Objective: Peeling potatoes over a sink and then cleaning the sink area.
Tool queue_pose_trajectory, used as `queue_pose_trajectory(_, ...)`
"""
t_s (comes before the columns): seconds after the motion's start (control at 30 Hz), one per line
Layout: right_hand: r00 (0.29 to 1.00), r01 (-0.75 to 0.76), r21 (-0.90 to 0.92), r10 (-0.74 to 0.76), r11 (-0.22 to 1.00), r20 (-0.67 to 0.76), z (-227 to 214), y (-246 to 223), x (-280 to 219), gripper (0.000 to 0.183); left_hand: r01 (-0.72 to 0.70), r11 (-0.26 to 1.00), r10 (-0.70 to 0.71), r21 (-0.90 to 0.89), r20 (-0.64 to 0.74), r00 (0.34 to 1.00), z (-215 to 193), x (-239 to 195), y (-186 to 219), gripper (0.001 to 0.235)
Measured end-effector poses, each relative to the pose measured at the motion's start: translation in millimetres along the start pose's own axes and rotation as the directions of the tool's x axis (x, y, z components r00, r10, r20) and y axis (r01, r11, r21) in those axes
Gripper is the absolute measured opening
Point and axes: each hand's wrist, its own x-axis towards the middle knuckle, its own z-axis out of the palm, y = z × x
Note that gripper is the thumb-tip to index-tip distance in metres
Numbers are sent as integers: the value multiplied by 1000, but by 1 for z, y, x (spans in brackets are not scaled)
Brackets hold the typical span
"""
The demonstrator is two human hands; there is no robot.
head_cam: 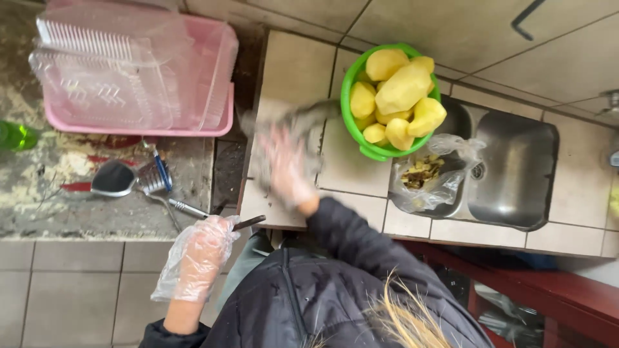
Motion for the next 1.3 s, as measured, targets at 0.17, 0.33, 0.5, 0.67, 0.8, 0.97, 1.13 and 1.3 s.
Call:
queue_pose_trajectory(0.17, 978, 67, -832, 203, -551, -56, 23, -7, -60, 88, -107, 983, 95, 149, 89, 992, 2, 26, 12, 18)
queue_pose_trajectory(0.33, 999, -42, -764, -44, -644, -19, -49, -63, 81, 59, -167, 983, 167, 78, -3, 986, -15, 18, 21, 21)
queue_pose_trajectory(0.5, 988, -156, -744, -106, -650, -115, -21, -26, 94, 51, -204, 970, 206, 128, 4, 979, -24, 16, 18, 23)
queue_pose_trajectory(0.67, 917, 342, -916, -136, -212, 374, 56, -26, -61, 64, -380, 906, 369, 188, 91, 925, -5, 73, 36, 11)
queue_pose_trajectory(0.8, 999, 29, -883, 46, -469, 8, 41, -65, -166, 74, -602, 766, 566, 227, 207, 798, 42, 128, 53, 5)
queue_pose_trajectory(0.97, 982, 34, -961, -169, -274, 83, -69, -127, -294, 79, -640, 745, 573, 188, 311, 758, 89, 168, 87, 13)
queue_pose_trajectory(1.13, 986, -107, -935, -159, -338, -55, -141, -218, -378, 74, -628, 738, 548, 245, 326, 770, 126, 170, 85, 16)
queue_pose_trajectory(1.3, 936, -216, -903, -343, -370, -83, -206, -331, -451, 72, -639, 667, 604, 383, 223, 765, 153, 144, 74, 9)
